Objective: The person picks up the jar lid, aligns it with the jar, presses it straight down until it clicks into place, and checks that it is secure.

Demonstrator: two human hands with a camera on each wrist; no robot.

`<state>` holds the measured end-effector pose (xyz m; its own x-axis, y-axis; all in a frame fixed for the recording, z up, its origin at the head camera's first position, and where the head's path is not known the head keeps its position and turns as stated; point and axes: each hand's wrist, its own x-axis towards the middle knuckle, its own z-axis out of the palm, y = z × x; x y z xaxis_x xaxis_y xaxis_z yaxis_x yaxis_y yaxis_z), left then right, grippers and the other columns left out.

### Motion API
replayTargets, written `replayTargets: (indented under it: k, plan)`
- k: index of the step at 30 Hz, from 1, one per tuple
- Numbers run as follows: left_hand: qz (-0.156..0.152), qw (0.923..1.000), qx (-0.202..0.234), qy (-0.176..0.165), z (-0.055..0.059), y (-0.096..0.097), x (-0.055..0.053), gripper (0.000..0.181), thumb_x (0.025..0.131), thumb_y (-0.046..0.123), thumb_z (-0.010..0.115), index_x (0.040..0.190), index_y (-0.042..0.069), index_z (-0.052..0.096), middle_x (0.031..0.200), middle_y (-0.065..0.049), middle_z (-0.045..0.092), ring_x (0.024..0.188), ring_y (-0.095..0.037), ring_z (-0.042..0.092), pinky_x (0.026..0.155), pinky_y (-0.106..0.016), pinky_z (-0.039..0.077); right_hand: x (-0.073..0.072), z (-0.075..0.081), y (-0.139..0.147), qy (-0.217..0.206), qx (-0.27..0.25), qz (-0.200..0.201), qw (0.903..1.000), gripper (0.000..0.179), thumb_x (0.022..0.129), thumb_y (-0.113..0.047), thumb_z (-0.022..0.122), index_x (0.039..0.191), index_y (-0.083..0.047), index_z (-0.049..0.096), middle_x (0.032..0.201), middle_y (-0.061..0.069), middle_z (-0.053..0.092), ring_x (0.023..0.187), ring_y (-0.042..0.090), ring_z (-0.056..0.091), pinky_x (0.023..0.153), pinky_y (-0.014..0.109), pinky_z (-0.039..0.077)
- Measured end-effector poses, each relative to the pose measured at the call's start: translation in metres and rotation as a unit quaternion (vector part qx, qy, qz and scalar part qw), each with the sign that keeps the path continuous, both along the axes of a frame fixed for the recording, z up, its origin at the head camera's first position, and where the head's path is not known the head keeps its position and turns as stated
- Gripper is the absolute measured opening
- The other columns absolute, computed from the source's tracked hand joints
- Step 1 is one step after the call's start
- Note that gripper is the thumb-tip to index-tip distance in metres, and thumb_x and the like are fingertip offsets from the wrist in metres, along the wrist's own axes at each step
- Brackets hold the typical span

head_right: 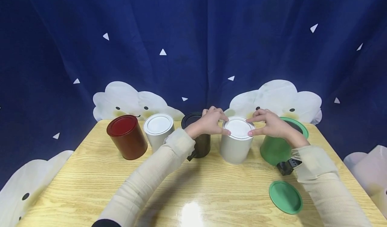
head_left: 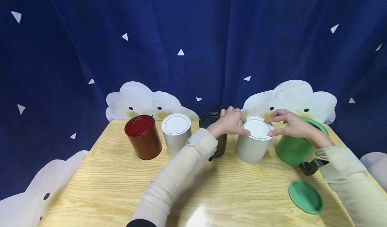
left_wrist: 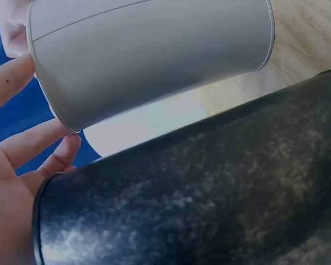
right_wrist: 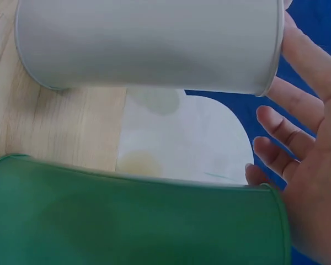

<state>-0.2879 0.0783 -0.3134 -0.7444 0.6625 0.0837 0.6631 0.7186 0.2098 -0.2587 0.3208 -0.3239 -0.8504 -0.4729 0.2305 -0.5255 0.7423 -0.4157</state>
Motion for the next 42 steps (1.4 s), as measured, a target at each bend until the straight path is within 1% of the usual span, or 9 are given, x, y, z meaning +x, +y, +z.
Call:
replayTargets:
  k: [7,13,18,21,24,29,36,39,42]
  plan:
    - [0.012,0.9997,0.012,-0.017,0.006,0.003,0.004,0.046,0.072,0.045,0.072,0.108,0.017,0.069,0.104,0.004,0.058,0.093,-0.014,0.040,0.073,-0.030,0.025,0.003,0.003,0.000,-0.034,0.007,-0.024,0.9991,0.048,0.069,-0.028,0.079,0.107,-0.001,0.067,0.097,0.007,0.051,0.088,0.023,0.042,0.070,0.039,0.036]
    - [0.018,0.9995,0.010,-0.025,0.010,0.004,0.006,0.046,0.073,0.045,0.072,0.110,0.017,0.068,0.103,0.003,0.057,0.093,-0.015,0.040,0.073,-0.030,0.025,0.005,0.006,0.000,-0.037,0.014,-0.029,0.9988,0.050,0.070,-0.029,0.079,0.108,-0.001,0.066,0.096,0.008,0.051,0.088,0.025,0.043,0.069,0.038,0.036]
    - [0.017,0.9994,0.022,-0.022,0.008,0.003,0.008,0.050,0.073,0.045,0.072,0.114,0.018,0.065,0.107,0.002,0.057,0.096,-0.016,0.041,0.073,-0.030,0.026,0.007,0.005,0.002,0.001,0.015,-0.012,0.9998,0.048,0.070,-0.026,0.078,0.109,0.000,0.066,0.095,0.008,0.055,0.085,0.021,0.044,0.068,0.036,0.037]
    - [0.019,0.9983,0.046,-0.029,0.006,0.003,0.010,0.054,0.072,0.043,0.073,0.119,0.018,0.062,0.108,0.003,0.057,0.098,-0.016,0.042,0.074,-0.029,0.026,0.010,0.004,0.004,0.031,0.008,-0.004,0.9995,0.047,0.070,-0.024,0.078,0.109,0.000,0.065,0.096,0.008,0.058,0.085,0.018,0.046,0.066,0.035,0.039]
    - [0.018,0.9965,0.073,-0.035,0.005,0.002,0.013,0.058,0.071,0.041,0.074,0.122,0.017,0.059,0.107,0.003,0.057,0.100,-0.016,0.042,0.075,-0.028,0.026,0.015,0.005,0.005,0.044,-0.005,-0.001,0.9990,0.046,0.071,-0.023,0.078,0.109,-0.001,0.065,0.097,0.006,0.058,0.084,0.013,0.046,0.063,0.032,0.042]
    - [0.004,0.9935,0.109,-0.033,0.007,-0.001,0.022,0.057,0.073,0.039,0.074,0.123,0.015,0.057,0.106,0.002,0.058,0.100,-0.016,0.043,0.076,-0.029,0.027,0.025,0.008,0.008,0.067,-0.010,-0.003,0.9977,0.047,0.070,-0.021,0.078,0.112,-0.004,0.064,0.098,0.000,0.056,0.085,0.008,0.045,0.067,0.031,0.040]
    - [-0.016,0.9898,0.139,-0.025,0.006,-0.006,0.030,0.058,0.074,0.039,0.073,0.124,0.015,0.056,0.103,0.004,0.057,0.099,-0.014,0.042,0.076,-0.027,0.026,0.038,0.008,0.016,0.104,-0.030,0.009,0.9941,0.049,0.066,-0.014,0.081,0.111,-0.003,0.064,0.094,-0.006,0.054,0.073,0.011,0.043,0.061,0.024,0.035]
    - [-0.026,0.9879,0.152,-0.020,0.006,-0.008,0.034,0.058,0.074,0.038,0.073,0.124,0.014,0.056,0.101,0.004,0.057,0.097,-0.013,0.042,0.076,-0.026,0.026,0.043,0.008,0.020,0.113,-0.033,0.010,0.9930,0.051,0.064,-0.013,0.081,0.111,-0.004,0.064,0.095,-0.009,0.053,0.074,0.011,0.044,0.063,0.023,0.036]
    - [-0.036,0.9851,0.166,-0.027,0.006,-0.011,0.039,0.059,0.074,0.037,0.074,0.124,0.013,0.056,0.101,0.003,0.057,0.096,-0.012,0.041,0.076,-0.025,0.026,0.048,0.010,0.023,0.121,-0.028,0.008,0.9922,0.052,0.064,-0.014,0.082,0.112,-0.006,0.064,0.098,-0.010,0.053,0.078,0.010,0.046,0.066,0.021,0.037]
